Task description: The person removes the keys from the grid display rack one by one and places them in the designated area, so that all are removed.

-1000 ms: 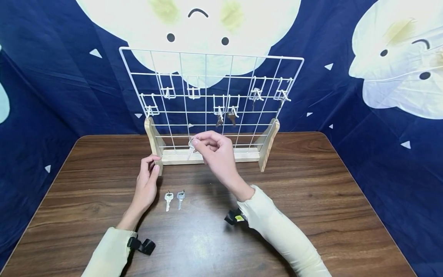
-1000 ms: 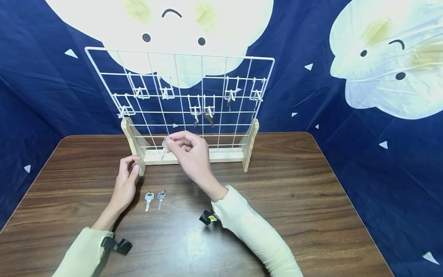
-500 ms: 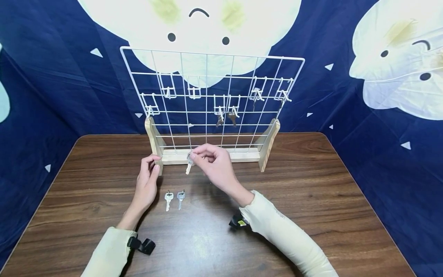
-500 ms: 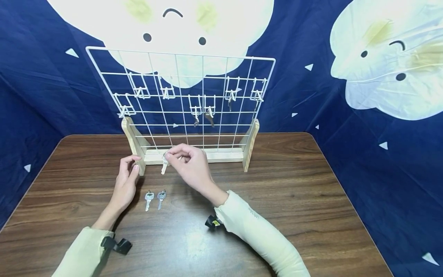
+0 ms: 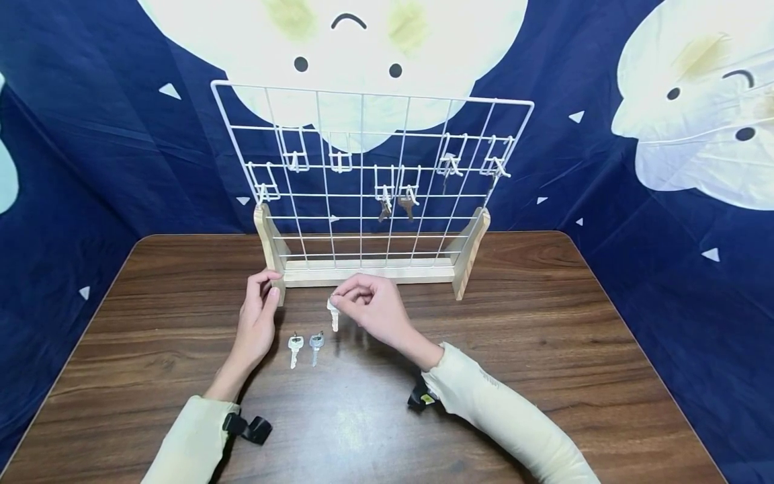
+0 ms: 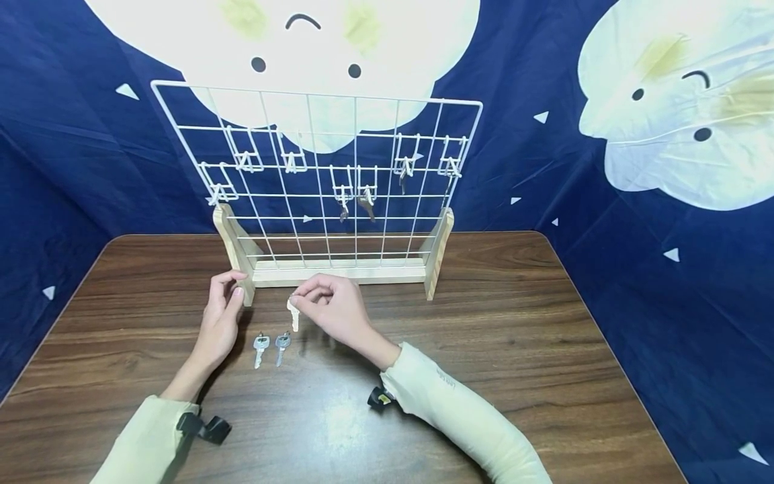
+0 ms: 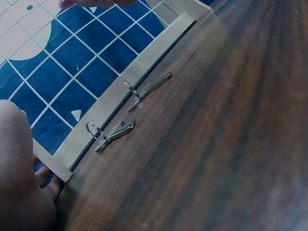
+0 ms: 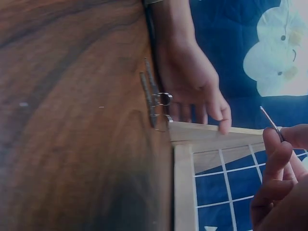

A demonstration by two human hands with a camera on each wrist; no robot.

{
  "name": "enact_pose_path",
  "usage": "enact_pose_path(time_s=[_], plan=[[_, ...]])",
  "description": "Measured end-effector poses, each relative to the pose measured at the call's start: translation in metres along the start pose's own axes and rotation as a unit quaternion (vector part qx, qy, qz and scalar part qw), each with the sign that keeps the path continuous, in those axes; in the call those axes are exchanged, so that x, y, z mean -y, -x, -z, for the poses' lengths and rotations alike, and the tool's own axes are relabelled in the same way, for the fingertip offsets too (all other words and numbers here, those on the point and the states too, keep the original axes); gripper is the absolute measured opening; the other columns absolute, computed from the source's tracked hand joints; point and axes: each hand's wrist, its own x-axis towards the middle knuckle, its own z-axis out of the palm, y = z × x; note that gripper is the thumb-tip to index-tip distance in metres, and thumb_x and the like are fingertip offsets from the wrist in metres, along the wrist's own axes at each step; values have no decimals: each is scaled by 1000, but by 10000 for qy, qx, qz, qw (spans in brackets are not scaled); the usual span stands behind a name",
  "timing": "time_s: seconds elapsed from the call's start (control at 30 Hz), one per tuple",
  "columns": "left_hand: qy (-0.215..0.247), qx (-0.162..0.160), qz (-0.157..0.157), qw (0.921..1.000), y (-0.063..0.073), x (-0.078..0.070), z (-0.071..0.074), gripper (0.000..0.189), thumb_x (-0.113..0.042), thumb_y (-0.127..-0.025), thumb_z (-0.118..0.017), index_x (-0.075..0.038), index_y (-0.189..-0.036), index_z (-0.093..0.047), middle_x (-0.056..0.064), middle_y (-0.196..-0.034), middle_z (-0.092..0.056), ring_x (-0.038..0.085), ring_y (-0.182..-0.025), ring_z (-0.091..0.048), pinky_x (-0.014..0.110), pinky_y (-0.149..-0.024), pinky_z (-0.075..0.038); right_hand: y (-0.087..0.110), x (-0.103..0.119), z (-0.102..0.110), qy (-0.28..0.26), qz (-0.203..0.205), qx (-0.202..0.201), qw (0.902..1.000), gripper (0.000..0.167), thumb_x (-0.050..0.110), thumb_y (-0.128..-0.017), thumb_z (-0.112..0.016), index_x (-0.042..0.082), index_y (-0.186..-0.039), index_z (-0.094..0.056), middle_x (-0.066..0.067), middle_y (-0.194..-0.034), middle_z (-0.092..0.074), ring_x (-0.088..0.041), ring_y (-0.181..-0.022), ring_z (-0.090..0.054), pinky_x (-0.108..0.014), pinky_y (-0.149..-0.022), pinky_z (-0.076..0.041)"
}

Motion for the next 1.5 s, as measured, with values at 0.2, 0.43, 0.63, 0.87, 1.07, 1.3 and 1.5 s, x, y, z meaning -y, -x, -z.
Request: enact_pose_path(time_s=[0.2,0.43,0.63,0.87,1.07,1.3,1.5], plan=[[-50,-26,35,10000,0,1,1,31,-14,-118,-49,-6,-148,-54,3,-159,-56,15,-153,-50,22,-127,-36,4,-9,-2,97,-362,98,9993,8,5,-95,-83,0,-100,-79,-1,-81,-79,-3,-53,-54,-17,-49,-45],[-60,-25,-29,10000,0,-1,1,32,-15,-118,-49,-6,-148,-54,6,-159,-56,14,-152,-51,20,-125,-36,7,-20,-3,246,-592,133,9979,6,4,-95,-84,6,-96,-78,1,-80,-79,-6,-53,-56,-18,-49,-45],[6,-51,-53,10000,-1,-3,-1,31,-10,-117,-49,-7,-147,-56,6,-158,-57,14,-151,-51,20,-125,-37,8,-33,-1,131,-812,275,9962,7,4,-95,-85,7,-95,-79,0,-77,-79,-14,-52,-59,-20,-46,-47],[181,-101,-47,9998,1,-9,-2,29,-9,-116,-51,-8,-144,-57,8,-158,-56,14,-150,-52,21,-125,-37,8,-39,2,233,-968,479,9939,7,6,-96,-85,8,-96,-79,1,-75,-78,-8,-54,-58,-19,-51,-48],[-14,-82,17,10000,1,-3,-1,30,-9,-117,-49,-6,-146,-55,4,-159,-56,12,-150,-52,19,-124,-38,7,-45,4,273,-1088,681,9914,7,6,-95,-86,6,-96,-79,2,-73,-77,-8,-54,-58,-20,-54,-49],[-42,-40,-32,10000,1,-3,-1,31,-14,-118,-49,-8,-147,-56,4,-158,-56,14,-151,-52,19,-124,-38,7,-50,5,369,-1093,803,9901,8,5,-93,-87,5,-95,-80,2,-73,-78,-7,-52,-58,-20,-53,-50],[-28,-65,2,10000,0,-1,-1,31,-11,-117,-49,-7,-147,-56,3,-157,-57,14,-151,-52,21,-125,-38,7,-53,4,600,-1011,779,9900,9,5,-92,-88,5,-94,-80,-3,-76,-80,-6,-53,-61,-19,-52,-49]])
